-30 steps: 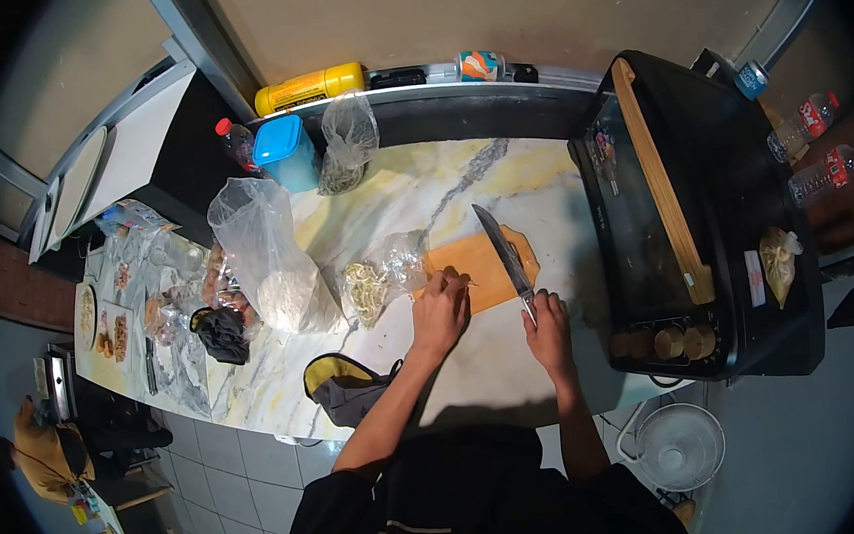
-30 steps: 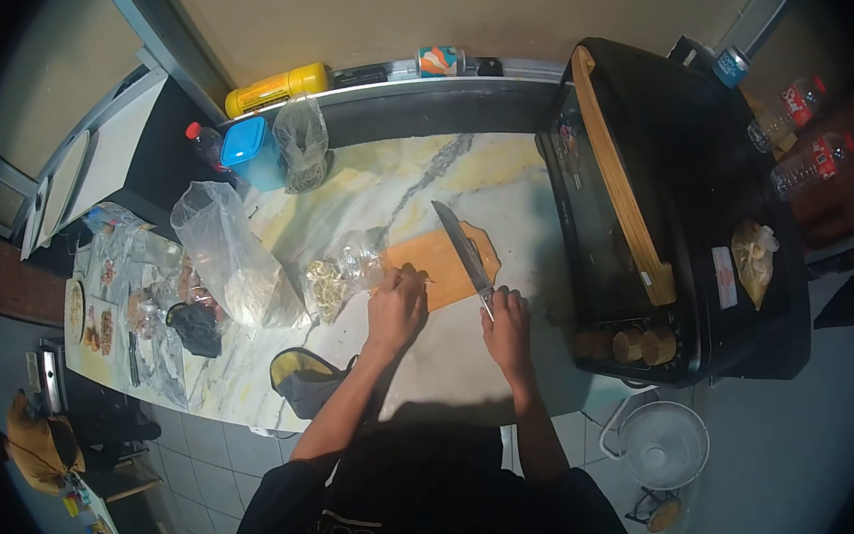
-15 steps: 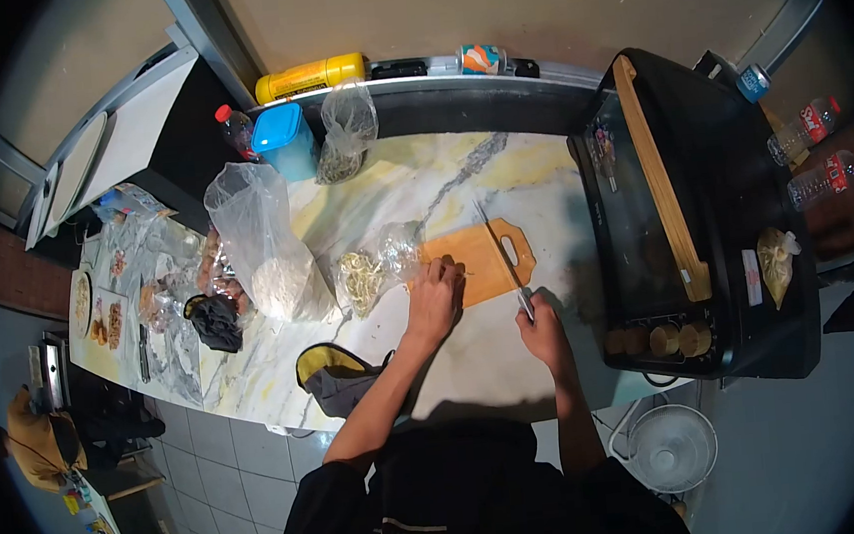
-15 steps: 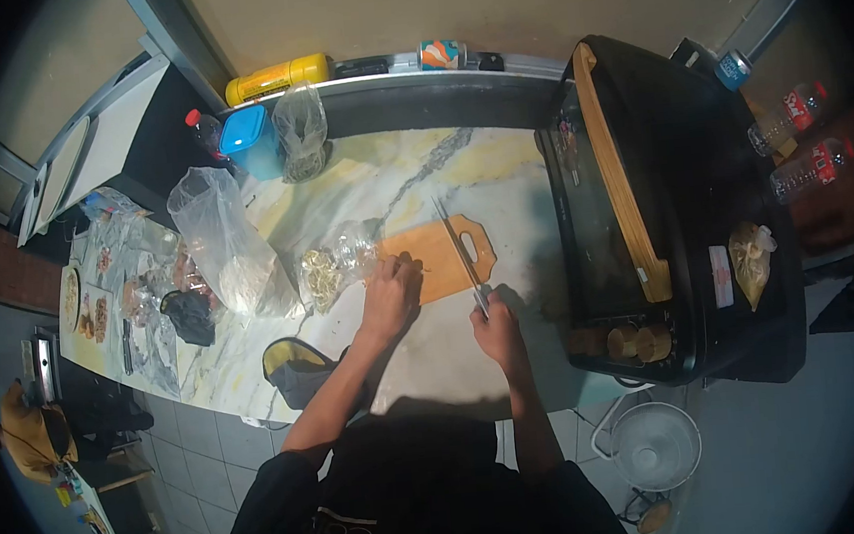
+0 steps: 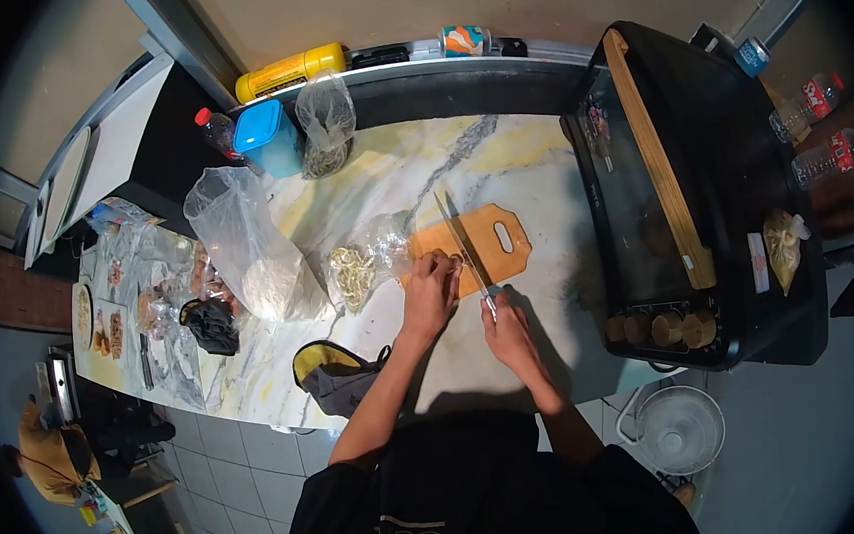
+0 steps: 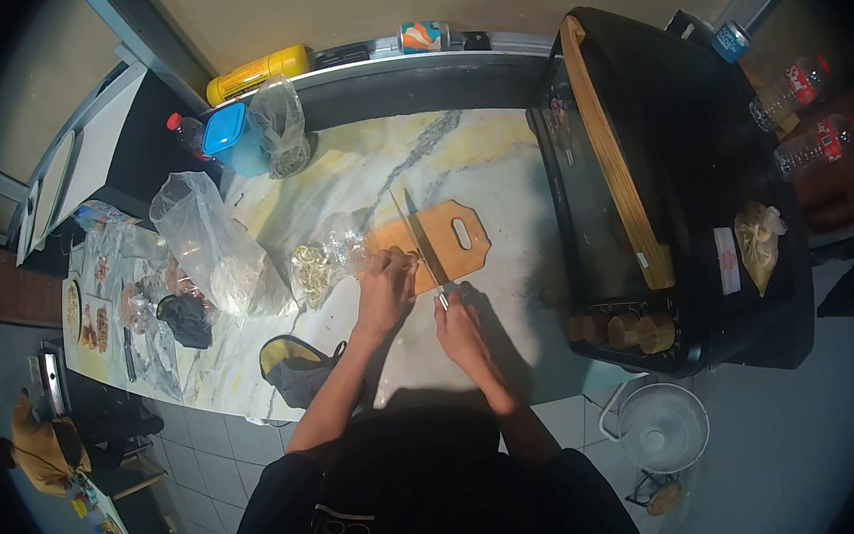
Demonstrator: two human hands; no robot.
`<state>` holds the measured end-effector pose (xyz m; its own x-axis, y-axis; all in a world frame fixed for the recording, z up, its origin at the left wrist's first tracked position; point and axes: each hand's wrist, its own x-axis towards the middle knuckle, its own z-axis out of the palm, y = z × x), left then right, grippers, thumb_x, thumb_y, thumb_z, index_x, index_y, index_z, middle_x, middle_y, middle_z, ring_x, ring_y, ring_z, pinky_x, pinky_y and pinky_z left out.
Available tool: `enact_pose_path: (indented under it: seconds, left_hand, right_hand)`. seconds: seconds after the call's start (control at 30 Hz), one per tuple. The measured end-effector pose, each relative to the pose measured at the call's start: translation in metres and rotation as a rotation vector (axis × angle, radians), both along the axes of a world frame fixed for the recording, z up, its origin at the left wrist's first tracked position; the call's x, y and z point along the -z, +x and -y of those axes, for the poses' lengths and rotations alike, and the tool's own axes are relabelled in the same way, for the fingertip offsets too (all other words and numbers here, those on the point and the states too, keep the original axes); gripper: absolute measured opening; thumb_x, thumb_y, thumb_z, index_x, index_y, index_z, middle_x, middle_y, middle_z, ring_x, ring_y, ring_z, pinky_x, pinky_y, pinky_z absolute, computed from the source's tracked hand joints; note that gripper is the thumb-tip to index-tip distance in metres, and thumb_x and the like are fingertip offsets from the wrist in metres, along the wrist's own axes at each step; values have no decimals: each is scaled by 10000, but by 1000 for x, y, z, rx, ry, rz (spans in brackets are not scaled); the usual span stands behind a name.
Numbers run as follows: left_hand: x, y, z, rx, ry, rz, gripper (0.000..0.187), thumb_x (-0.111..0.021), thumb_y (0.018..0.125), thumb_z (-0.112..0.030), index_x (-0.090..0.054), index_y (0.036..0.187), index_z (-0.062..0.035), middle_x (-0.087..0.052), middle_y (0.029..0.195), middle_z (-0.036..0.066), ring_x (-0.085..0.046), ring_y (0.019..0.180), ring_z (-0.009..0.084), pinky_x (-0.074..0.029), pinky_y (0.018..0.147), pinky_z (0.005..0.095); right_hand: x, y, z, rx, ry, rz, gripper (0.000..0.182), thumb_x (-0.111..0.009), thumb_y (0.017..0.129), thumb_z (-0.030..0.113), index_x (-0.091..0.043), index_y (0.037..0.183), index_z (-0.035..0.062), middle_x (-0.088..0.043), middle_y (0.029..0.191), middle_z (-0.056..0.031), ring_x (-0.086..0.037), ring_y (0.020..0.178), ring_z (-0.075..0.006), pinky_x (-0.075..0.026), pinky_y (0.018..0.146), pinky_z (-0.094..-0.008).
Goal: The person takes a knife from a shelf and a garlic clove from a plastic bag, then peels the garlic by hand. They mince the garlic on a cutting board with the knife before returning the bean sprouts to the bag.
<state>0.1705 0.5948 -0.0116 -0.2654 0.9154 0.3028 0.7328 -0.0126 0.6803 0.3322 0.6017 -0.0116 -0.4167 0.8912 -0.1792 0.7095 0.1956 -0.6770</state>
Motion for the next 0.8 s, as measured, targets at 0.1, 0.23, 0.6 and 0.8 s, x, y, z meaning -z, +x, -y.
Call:
enact_pose_path:
  seconds: [0.1, 0.23, 0.6, 0.8]
  left_hand:
    - [3, 3, 1, -24, 11, 17, 141, -661, 824, -54, -648, 960, -16, -580, 912, 155, -570, 868, 364, -461, 761, 449]
    - [5, 2, 1, -17, 51, 34, 132, -652, 843, -62, -661, 964, -12, -585, 905, 143, -571, 845, 350, -457, 756, 426]
    - [4, 1, 2, -34, 57, 88, 115, -672, 827, -58, -691, 930, -10, -597, 869, 126, -587, 813, 321, -468, 742, 411]
    - [4, 1, 3, -33, 52, 77, 116, -678, 826, -62, -692, 929, -11, -589, 855, 121, -585, 794, 314, -470, 727, 407]
  right_hand:
    - [-4, -5, 0, 5, -63, 15, 388, -399, 1010, 284, -465, 1119, -82, -615, 881, -318, -562, 855, -519, -423, 806, -592]
    - [4, -7, -2, 25, -75, 28, 388, -391, 1013, 284, -465, 1124, -81, -607, 861, -339, -565, 855, -520, -430, 783, -596]
    - [2, -6, -5, 15, -76, 9, 366, -403, 1010, 279, -476, 1086, -72, -617, 875, -327, -568, 865, -522, -425, 809, -593]
    - [-3, -6, -6, 10, -93, 7, 363, -402, 1010, 273, -473, 1094, -73, -615, 903, -327, -564, 888, -521, -419, 832, -591]
